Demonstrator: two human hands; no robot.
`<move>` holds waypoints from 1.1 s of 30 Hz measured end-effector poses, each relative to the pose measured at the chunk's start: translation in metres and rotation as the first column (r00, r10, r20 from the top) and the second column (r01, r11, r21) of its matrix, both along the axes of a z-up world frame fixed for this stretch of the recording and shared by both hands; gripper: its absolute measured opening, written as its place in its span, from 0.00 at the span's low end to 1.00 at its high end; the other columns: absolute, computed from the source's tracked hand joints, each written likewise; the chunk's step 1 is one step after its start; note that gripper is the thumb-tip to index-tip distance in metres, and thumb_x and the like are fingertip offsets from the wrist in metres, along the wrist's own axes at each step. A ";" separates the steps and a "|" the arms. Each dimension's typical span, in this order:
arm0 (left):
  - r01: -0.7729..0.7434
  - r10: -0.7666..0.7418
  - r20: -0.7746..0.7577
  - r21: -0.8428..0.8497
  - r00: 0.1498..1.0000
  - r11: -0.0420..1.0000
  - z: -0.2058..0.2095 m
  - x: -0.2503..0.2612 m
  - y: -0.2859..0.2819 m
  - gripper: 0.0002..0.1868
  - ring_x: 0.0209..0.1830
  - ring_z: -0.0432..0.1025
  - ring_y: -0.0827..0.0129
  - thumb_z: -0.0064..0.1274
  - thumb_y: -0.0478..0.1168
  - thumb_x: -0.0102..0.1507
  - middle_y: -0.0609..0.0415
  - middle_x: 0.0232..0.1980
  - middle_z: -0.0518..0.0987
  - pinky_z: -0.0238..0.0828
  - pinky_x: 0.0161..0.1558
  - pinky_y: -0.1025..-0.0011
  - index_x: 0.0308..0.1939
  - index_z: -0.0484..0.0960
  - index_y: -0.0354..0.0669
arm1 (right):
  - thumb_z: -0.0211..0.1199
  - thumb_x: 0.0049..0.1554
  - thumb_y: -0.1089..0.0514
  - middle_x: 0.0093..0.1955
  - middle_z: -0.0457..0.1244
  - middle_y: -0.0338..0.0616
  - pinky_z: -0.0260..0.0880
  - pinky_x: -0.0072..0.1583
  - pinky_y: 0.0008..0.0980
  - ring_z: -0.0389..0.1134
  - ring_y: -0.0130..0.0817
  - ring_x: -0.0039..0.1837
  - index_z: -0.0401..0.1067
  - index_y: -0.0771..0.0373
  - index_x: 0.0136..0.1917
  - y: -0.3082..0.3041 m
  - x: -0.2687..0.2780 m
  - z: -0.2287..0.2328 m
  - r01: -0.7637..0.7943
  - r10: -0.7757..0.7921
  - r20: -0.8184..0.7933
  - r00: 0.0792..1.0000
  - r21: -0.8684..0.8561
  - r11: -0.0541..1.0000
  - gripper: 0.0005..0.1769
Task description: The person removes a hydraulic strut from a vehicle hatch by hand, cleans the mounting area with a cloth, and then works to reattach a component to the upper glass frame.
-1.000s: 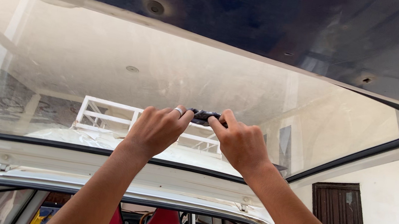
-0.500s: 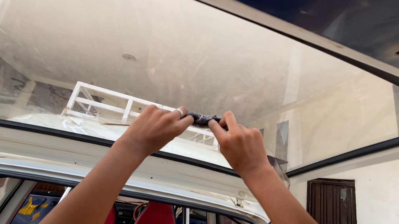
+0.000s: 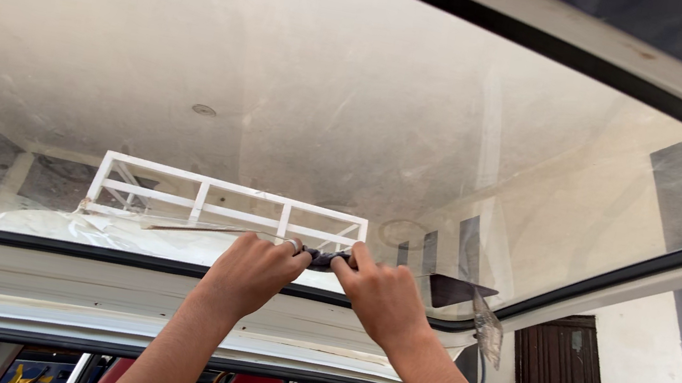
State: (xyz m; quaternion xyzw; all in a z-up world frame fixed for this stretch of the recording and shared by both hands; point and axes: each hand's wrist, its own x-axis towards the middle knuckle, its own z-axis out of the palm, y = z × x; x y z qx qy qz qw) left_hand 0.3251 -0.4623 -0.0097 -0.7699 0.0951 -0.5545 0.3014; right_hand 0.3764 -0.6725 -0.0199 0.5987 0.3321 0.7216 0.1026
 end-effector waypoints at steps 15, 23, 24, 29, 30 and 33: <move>0.231 -0.247 0.267 0.091 0.931 0.969 0.031 -0.096 -0.150 0.02 0.28 0.81 0.63 0.53 0.31 0.62 0.54 0.38 0.85 0.75 0.22 0.68 0.37 0.77 0.40 | 0.59 0.55 0.66 0.40 0.63 0.42 0.68 0.29 0.34 0.70 0.35 0.31 0.74 0.60 0.49 -0.154 -0.098 0.030 -0.062 0.048 0.179 0.983 0.072 0.996 0.08; 0.266 -0.264 0.306 0.036 0.915 0.963 0.031 -0.100 -0.198 0.04 0.25 0.80 0.62 0.56 0.30 0.60 0.50 0.36 0.83 0.74 0.23 0.67 0.37 0.78 0.40 | 0.59 0.56 0.66 0.41 0.64 0.39 0.69 0.31 0.36 0.68 0.38 0.30 0.74 0.59 0.47 -0.188 -0.094 0.021 -0.113 0.104 0.054 0.993 0.184 0.976 0.06; 0.246 -0.250 0.298 0.052 0.921 0.968 0.032 -0.095 -0.201 0.04 0.26 0.80 0.63 0.56 0.29 0.60 0.50 0.37 0.83 0.74 0.23 0.68 0.36 0.78 0.40 | 0.59 0.56 0.66 0.41 0.64 0.39 0.69 0.31 0.36 0.68 0.38 0.30 0.74 0.59 0.47 -0.190 -0.087 0.018 -0.108 0.101 0.048 0.994 0.183 0.977 0.06; 0.215 -0.213 0.257 0.021 0.943 0.976 0.030 -0.067 -0.192 0.03 0.24 0.80 0.64 0.56 0.30 0.61 0.50 0.37 0.83 0.73 0.21 0.69 0.35 0.77 0.40 | 0.59 0.56 0.67 0.41 0.64 0.38 0.69 0.30 0.36 0.68 0.38 0.30 0.75 0.58 0.47 -0.182 -0.053 0.014 -0.125 0.123 0.025 0.992 0.159 0.979 0.08; 0.202 -0.206 0.230 0.040 0.951 0.978 0.028 -0.059 -0.186 0.04 0.23 0.79 0.63 0.56 0.31 0.62 0.52 0.36 0.84 0.73 0.21 0.68 0.34 0.77 0.40 | 0.59 0.56 0.67 0.41 0.64 0.38 0.69 0.30 0.36 0.68 0.38 0.30 0.75 0.58 0.47 -0.177 -0.045 0.012 -0.128 0.126 0.022 0.992 0.156 0.979 0.08; 0.168 -0.180 0.218 0.070 0.959 0.983 0.022 -0.031 -0.172 0.05 0.24 0.80 0.66 0.57 0.30 0.61 0.52 0.38 0.85 0.74 0.21 0.70 0.32 0.77 0.41 | 0.60 0.54 0.66 0.40 0.64 0.40 0.69 0.31 0.35 0.69 0.36 0.31 0.75 0.58 0.48 -0.169 -0.019 0.007 -0.093 0.088 0.058 0.994 0.087 0.992 0.09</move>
